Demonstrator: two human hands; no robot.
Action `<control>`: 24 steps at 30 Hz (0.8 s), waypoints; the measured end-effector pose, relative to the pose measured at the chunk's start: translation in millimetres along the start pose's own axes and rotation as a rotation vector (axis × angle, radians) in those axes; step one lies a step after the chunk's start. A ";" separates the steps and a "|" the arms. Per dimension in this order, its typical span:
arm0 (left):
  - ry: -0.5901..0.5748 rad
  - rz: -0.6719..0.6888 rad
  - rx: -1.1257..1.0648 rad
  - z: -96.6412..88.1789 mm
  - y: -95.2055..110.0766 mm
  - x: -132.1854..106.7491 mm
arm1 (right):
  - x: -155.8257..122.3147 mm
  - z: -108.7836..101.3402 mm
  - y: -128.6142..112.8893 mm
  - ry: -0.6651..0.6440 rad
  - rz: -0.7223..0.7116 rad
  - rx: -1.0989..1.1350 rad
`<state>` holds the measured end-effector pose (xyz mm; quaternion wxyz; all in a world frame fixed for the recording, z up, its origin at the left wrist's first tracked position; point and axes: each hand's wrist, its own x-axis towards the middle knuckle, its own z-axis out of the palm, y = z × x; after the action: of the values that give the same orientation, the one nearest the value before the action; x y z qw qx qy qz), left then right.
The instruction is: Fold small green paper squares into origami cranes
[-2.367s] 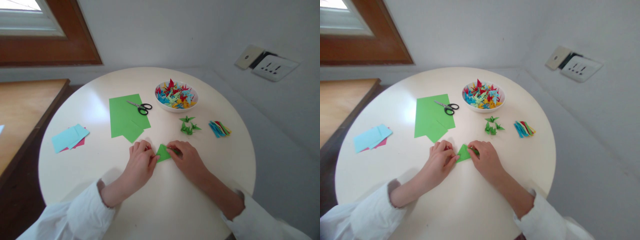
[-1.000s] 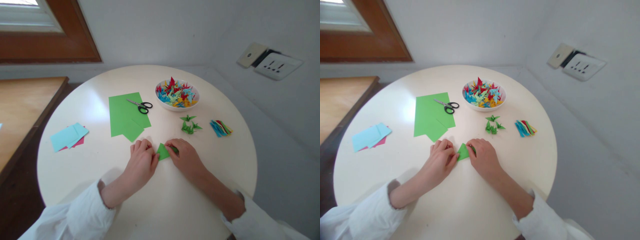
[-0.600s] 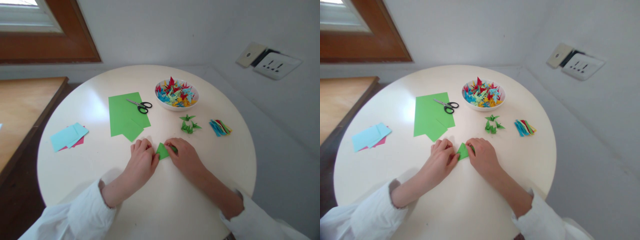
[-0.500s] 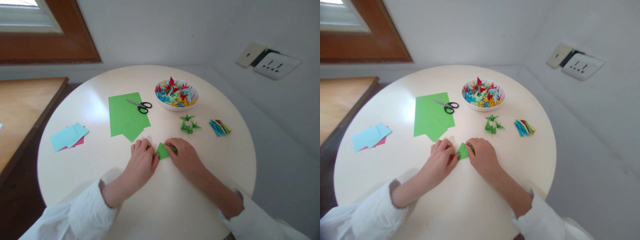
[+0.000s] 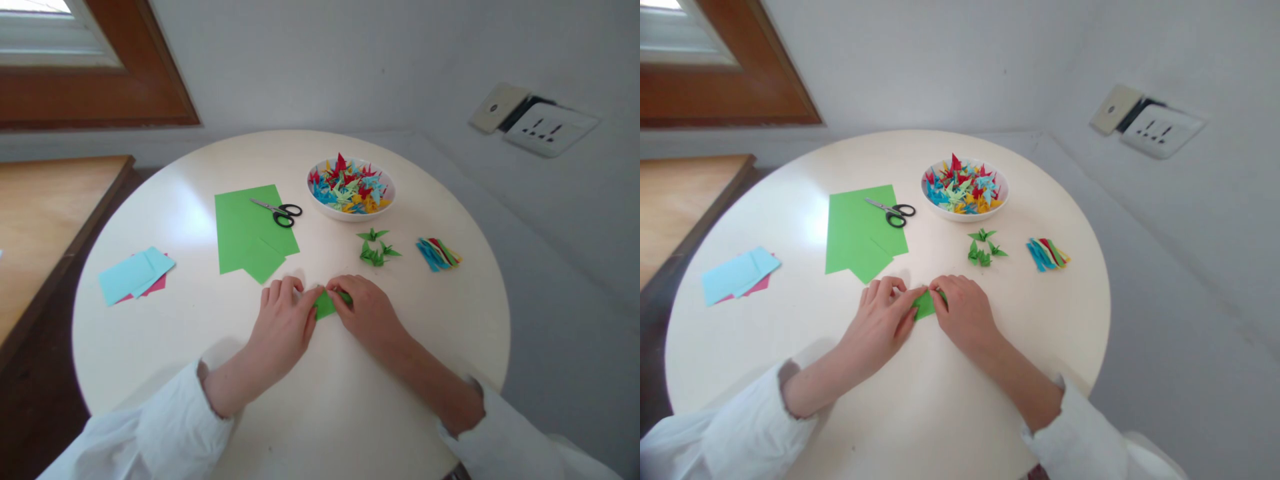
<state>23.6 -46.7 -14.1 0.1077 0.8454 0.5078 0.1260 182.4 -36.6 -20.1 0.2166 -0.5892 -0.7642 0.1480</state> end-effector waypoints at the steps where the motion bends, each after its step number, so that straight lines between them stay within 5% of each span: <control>1: 0.008 0.001 0.006 0.5 0.1 -0.3 | 0.1 -0.2 -0.3 -0.001 0.000 -0.002; 24: 0.019 0.044 0.112 3.1 0.4 -2.7 | 0.3 0.5 0.4 0.008 -0.021 -0.025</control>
<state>23.8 -49.5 -17.2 0.0525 0.8599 0.4963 0.1075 182.4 -36.2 -20.6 0.2139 -0.5846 -0.7711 0.1340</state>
